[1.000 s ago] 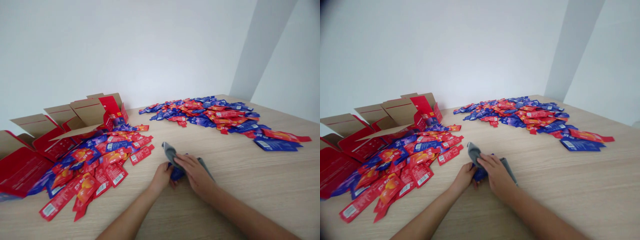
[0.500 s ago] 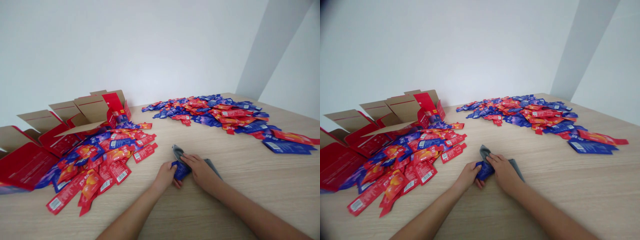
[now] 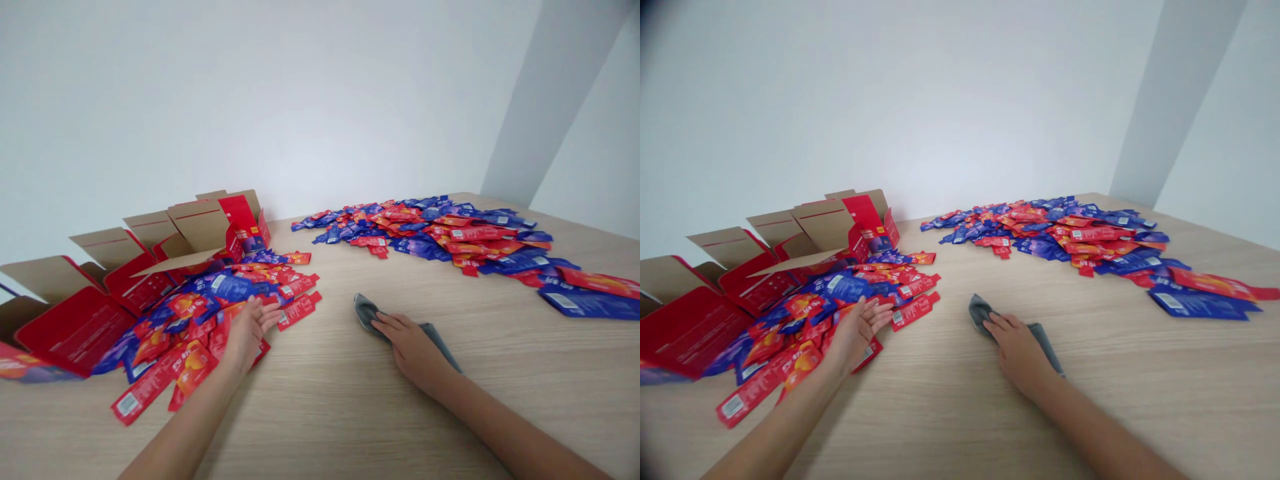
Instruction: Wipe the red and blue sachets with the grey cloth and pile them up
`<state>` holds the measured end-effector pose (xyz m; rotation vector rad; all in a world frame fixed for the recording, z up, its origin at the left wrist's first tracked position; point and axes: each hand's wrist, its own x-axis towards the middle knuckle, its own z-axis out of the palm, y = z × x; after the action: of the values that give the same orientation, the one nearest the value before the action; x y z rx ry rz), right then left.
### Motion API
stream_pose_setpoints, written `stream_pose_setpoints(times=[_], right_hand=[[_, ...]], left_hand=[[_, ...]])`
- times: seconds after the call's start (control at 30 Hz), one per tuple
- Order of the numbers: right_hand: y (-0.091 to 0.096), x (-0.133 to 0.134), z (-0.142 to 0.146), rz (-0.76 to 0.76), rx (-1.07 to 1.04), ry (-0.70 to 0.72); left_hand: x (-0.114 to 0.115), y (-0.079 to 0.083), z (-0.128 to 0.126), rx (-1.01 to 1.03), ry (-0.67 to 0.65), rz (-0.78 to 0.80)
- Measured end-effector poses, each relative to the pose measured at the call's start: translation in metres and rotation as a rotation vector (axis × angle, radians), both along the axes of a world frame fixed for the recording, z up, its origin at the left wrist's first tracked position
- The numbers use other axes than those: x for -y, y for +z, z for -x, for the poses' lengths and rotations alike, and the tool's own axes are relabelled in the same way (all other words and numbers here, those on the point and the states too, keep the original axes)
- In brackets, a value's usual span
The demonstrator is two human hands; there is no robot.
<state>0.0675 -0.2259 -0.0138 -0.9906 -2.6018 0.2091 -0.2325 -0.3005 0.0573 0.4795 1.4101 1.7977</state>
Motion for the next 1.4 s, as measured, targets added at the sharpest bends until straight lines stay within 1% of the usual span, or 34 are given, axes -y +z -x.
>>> stream_pose_setpoints(times=[0.07, 0.13, 0.17, 0.2, 0.27, 0.33, 0.43, 0.53, 0.6, 0.7, 0.8, 0.9, 1.0, 1.07, 1.1, 1.13, 1.2, 1.3, 1.37, 1.4], right_hand=[[0.0, 0.001, 0.001, 0.002, 0.002, -0.016], [0.0, 0.004, 0.001, 0.005, 0.001, -0.028], [0.001, 0.005, 0.001, 0.007, -0.001, -0.034], [0.001, 0.006, 0.001, 0.01, -0.005, -0.041], [0.003, 0.008, 0.002, 0.025, -0.006, -0.053], [0.006, 0.009, 0.002, 0.053, 0.0, -0.06], [0.008, 0.009, 0.003, 0.091, -0.005, -0.063], [0.008, 0.008, 0.004, 0.125, -0.025, -0.069], [0.008, 0.007, 0.004, 0.148, -0.038, -0.075], [0.007, 0.006, 0.005, 0.177, -0.063, -0.081], [0.004, 0.006, 0.005, 0.193, -0.131, -0.08], [-0.001, 0.0, -0.002, 0.189, -0.319, -0.108], [-0.003, -0.013, -0.016, 0.15, -0.585, -0.244], [0.001, -0.022, -0.025, 0.094, -0.711, -0.33], [0.005, -0.023, -0.028, 0.057, -0.744, -0.335], [0.008, -0.023, -0.029, 0.023, -0.754, -0.309], [0.014, -0.015, -0.026, -0.028, -0.714, -0.193], [0.016, 0.009, -0.01, -0.018, -0.497, 0.076], [0.013, 0.02, 0.0, 0.019, -0.302, 0.214], [0.012, 0.022, 0.004, 0.028, -0.216, 0.238]], left_hand=[[-0.022, -0.011, -0.015, -0.081, -0.16, 0.053], [-0.054, -0.026, -0.037, -0.265, -0.3, 0.108], [-0.072, -0.033, -0.05, -0.415, -0.367, 0.146], [-0.092, -0.04, -0.063, -0.625, -0.397, 0.184], [-0.132, -0.052, -0.089, -1.144, -0.475, 0.229], [-0.17, -0.058, -0.115, -1.333, -0.52, 0.208], [-0.22, -0.061, -0.148, -1.466, -0.602, 0.147], [-0.258, -0.062, -0.171, -1.594, -0.686, 0.147], [-0.273, -0.065, -0.18, -1.665, -0.722, 0.183], [-0.282, -0.069, -0.182, -1.764, -0.754, 0.203], [-0.276, -0.071, -0.171, -1.849, -0.808, 0.171], [-0.257, -0.07, -0.152, -1.902, -0.874, 0.133], [-0.221, -0.068, -0.13, -1.926, -0.928, 0.107], [-0.185, -0.066, -0.119, -1.903, -0.959, 0.054], [-0.164, -0.065, -0.115, -1.874, -0.975, 0.016], [-0.142, -0.063, -0.112, -1.832, -0.995, -0.029], [-0.094, -0.059, -0.11, -1.738, -1.042, -0.095], [-0.031, -0.051, -0.11, -1.608, -1.109, -0.177], [-0.001, -0.047, -0.11, -1.527, -1.122, -0.196], [0.009, -0.045, -0.11, -1.501, -1.13, -0.196]])
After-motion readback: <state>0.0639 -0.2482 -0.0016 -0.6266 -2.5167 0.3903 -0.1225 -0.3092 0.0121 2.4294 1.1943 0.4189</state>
